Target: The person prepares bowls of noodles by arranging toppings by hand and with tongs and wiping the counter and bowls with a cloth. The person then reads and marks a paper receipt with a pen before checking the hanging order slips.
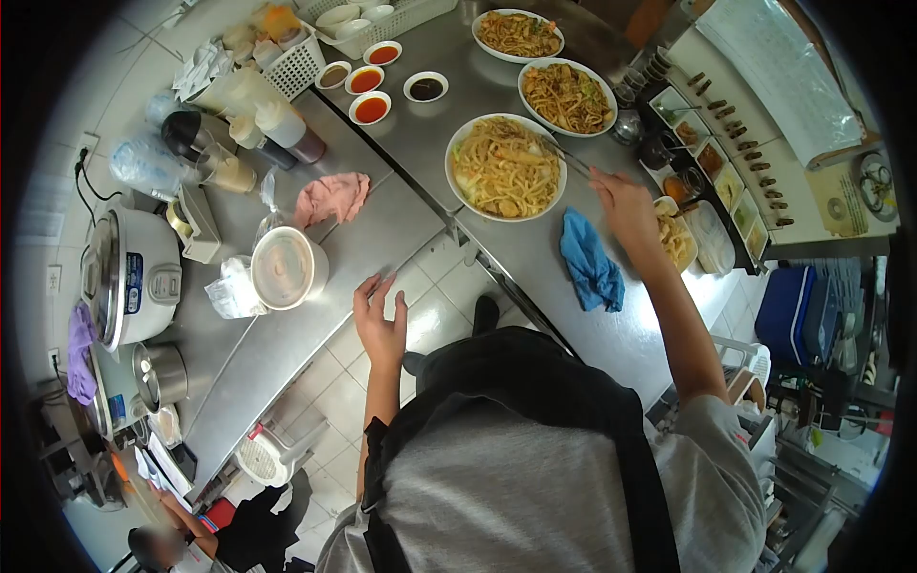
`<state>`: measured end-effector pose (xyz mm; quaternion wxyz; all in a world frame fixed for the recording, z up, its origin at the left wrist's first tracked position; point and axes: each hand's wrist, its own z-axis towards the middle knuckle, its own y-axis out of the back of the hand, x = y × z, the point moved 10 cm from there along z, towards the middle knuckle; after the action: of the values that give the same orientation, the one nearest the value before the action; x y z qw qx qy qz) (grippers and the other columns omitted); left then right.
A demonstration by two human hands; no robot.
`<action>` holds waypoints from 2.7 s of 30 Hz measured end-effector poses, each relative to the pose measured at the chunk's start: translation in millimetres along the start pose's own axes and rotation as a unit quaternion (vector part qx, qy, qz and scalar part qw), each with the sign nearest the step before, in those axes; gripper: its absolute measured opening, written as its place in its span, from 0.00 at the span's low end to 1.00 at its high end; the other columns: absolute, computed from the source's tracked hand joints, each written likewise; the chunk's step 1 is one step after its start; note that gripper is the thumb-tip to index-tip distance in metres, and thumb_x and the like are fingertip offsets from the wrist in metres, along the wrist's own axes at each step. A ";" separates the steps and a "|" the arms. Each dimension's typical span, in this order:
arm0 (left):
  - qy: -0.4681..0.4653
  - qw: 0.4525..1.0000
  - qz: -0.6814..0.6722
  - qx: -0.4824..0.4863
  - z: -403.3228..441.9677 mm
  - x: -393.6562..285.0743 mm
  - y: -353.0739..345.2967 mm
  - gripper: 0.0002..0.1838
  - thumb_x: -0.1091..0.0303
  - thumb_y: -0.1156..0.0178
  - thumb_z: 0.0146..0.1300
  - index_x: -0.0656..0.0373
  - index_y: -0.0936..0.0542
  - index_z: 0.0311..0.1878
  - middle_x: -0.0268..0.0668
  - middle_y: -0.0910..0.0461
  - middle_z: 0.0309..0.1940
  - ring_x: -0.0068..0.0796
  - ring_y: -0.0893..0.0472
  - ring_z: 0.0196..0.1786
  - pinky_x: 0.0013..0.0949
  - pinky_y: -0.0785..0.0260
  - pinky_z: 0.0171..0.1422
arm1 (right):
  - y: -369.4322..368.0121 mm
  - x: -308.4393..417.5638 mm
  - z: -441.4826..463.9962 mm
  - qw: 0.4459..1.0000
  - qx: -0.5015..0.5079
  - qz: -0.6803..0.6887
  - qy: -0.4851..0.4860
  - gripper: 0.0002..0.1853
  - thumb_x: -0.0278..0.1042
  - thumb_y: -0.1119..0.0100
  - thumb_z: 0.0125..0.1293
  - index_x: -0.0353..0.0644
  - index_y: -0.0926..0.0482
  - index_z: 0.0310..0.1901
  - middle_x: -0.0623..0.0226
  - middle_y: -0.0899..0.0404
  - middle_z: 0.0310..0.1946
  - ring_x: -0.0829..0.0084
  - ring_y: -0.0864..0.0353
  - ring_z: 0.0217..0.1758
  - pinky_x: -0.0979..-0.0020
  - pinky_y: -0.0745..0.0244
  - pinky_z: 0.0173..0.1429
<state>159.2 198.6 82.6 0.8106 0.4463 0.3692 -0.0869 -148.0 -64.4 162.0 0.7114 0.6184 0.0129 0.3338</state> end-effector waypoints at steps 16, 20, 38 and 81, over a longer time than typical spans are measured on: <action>0.001 1.000 -0.004 0.001 -0.1 -5.7 6.6 0.19 0.75 0.37 0.55 0.54 0.19 0.52 0.44 0.26 0.50 0.43 0.25 0.55 0.39 0.32 0.58 | 10.5 31.8 -38.6 0.969 -0.173 0.172 0.042 0.16 0.28 0.40 0.63 0.45 0.20 0.53 0.59 0.20 0.33 0.63 0.20 0.30 0.66 0.25 0.35; -0.035 0.999 -0.004 0.022 -5.0 -7.7 4.6 0.17 0.75 0.36 0.54 0.54 0.18 0.49 0.44 0.25 0.49 0.43 0.24 0.53 0.40 0.31 0.56 | -19.8 22.6 -39.2 0.978 -0.147 0.139 0.047 0.16 0.28 0.40 0.64 0.44 0.20 0.53 0.59 0.20 0.35 0.63 0.20 0.30 0.68 0.25 0.35; -0.227 0.949 -0.108 0.189 -5.7 -52.8 -39.5 0.17 0.76 0.37 0.54 0.52 0.17 0.48 0.40 0.24 0.40 0.41 0.24 0.45 0.37 0.31 0.51 | 64.7 18.6 -114.3 0.924 -0.333 0.138 -0.125 0.14 0.34 0.42 0.67 0.45 0.20 0.54 0.66 0.24 0.26 0.79 0.34 0.22 0.76 0.35 0.28; 0.277 0.806 -0.512 0.109 -129.9 -136.5 -89.5 0.29 0.44 0.61 0.73 0.60 0.33 0.61 0.43 0.23 0.50 0.35 0.22 0.51 0.37 0.32 0.58 | -6.6 59.6 -222.6 0.947 0.131 0.279 0.089 0.28 0.36 0.42 0.64 0.43 0.32 0.65 0.44 0.40 0.66 0.46 0.40 0.68 0.55 0.42 0.69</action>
<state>-47.8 222.6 73.1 0.4574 0.2830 0.7411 -0.4018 -194.7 158.7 127.3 0.4984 0.6526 -0.0538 0.5682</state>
